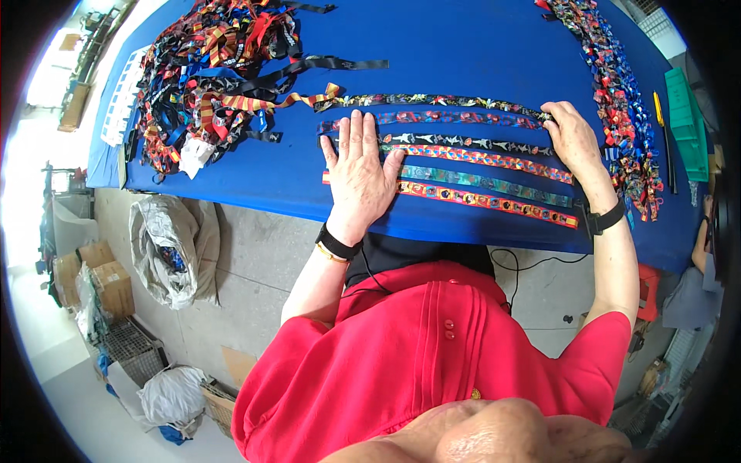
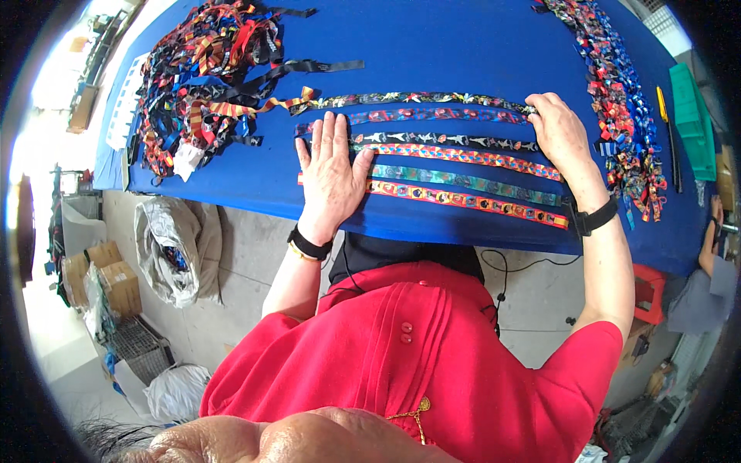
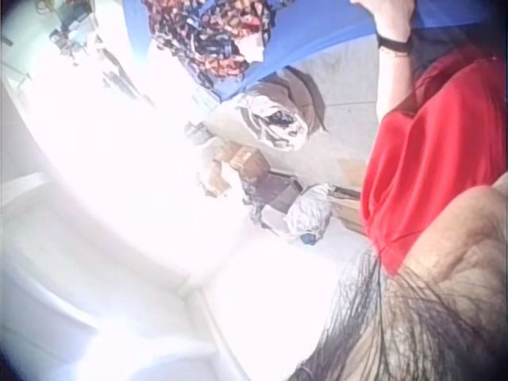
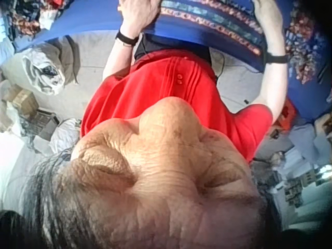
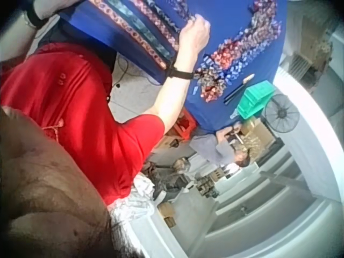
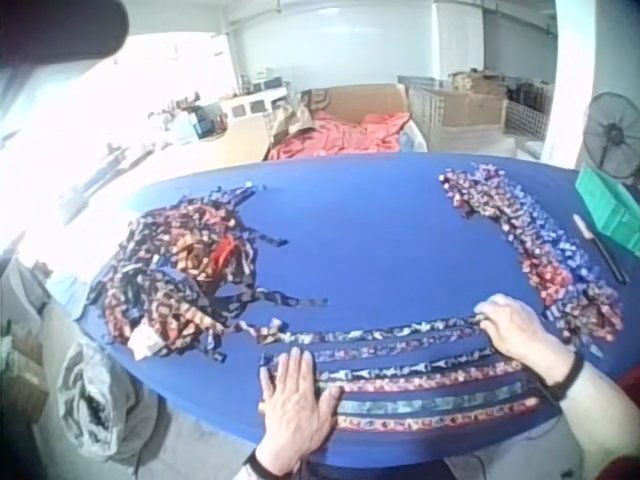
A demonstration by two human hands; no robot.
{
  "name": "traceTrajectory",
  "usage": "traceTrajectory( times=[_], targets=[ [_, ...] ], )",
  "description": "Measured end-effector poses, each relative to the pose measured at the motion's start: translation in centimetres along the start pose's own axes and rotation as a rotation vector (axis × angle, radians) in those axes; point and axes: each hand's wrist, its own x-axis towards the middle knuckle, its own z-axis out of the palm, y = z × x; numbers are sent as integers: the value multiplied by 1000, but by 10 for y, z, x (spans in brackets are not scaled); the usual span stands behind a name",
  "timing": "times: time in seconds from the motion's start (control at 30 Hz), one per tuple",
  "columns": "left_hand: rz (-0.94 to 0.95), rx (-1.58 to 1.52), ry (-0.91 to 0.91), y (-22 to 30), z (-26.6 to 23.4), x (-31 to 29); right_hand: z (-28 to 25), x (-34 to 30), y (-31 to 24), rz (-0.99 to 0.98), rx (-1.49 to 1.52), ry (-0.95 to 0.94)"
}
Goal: The person is manually sorting, aligning, and organizing printed lanyards on a blue workbench in a factory environment.
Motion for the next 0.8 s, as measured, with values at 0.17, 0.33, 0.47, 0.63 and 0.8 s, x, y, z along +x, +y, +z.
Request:
traceTrajectory(
  times=[0.17,0.33,0.47,0.63,0.8],
  targets=[
    [14,33,16,-4,-13,8,-4,6,7,-41,115,23],
    [39,91,-19,-6,-8,11,-8,9,13,55,193,-4],
    [58,89,-58,1,-9,12,-7,7,24,106,201,-53],
    [68,145,-81,2,-10,6,1,6,37,144,243,-38],
    [20,153,-102,-3,-9,-1,-11,-8,35,61,130,123]
  ],
)
